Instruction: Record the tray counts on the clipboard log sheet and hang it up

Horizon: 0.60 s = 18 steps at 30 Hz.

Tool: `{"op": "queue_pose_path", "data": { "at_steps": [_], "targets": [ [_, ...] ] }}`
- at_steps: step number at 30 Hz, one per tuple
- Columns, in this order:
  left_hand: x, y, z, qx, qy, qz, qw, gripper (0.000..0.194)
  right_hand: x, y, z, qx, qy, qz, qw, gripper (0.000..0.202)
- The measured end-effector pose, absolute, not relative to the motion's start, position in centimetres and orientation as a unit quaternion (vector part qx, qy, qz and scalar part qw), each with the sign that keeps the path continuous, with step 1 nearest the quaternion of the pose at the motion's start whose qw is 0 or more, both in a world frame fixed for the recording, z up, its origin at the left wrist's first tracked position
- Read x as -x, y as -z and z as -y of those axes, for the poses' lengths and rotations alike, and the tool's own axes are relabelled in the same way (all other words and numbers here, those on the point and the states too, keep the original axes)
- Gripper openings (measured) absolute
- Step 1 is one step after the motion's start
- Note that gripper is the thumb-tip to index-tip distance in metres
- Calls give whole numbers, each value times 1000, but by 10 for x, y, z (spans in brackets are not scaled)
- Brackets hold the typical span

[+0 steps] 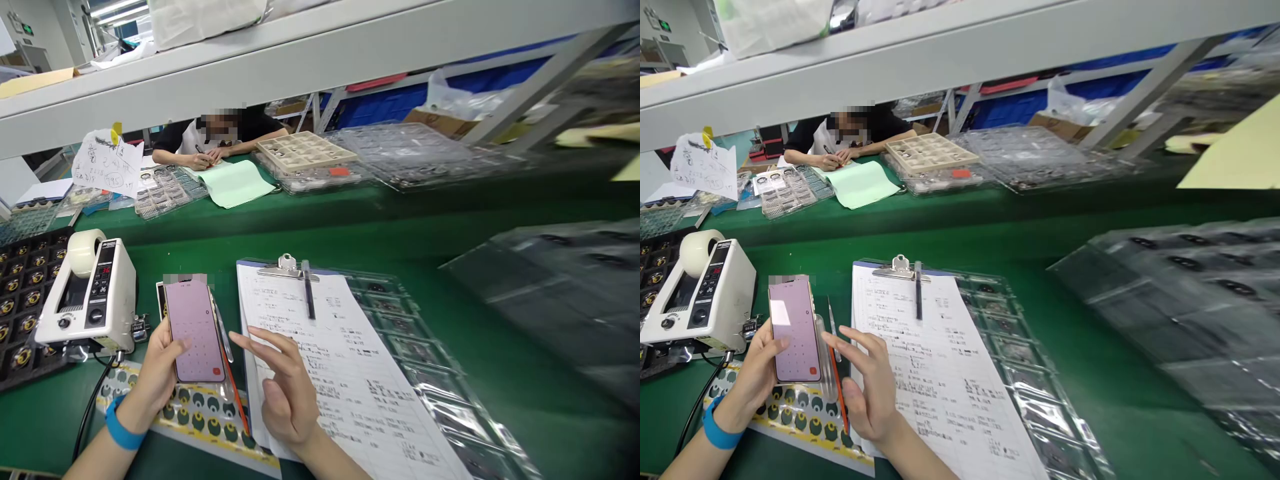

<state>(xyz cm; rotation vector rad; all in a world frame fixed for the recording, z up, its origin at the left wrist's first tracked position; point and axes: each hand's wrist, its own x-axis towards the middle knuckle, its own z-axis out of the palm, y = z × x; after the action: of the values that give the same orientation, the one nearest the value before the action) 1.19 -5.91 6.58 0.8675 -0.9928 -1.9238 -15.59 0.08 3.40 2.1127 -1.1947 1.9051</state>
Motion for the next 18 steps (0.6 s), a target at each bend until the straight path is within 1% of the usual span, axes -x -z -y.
{"op": "queue_pose_path", "data": {
  "at_steps": [4, 6, 8, 12, 18],
  "targets": [
    [-15, -66, 60, -302, 789, 372, 383, 86, 155, -34, -1, -689, -613, 385, 41, 43],
    [-15, -65, 61, -308, 787, 372, 383, 88, 155, -34, -1, -692, -608, 387, 47, 43],
    [-16, -64, 61, -319, 779, 380, 383, 86, 155, -33, -1, -694, -604, 389, 43, 42],
    [-15, -63, 60, -317, 769, 402, 382, 75, 154, -33, 0, -714, -577, 393, 61, 39],
    [-13, -66, 59, -292, 780, 402, 380, 76, 150, -40, 3, -759, -529, 365, 104, 33]
  ]
}}
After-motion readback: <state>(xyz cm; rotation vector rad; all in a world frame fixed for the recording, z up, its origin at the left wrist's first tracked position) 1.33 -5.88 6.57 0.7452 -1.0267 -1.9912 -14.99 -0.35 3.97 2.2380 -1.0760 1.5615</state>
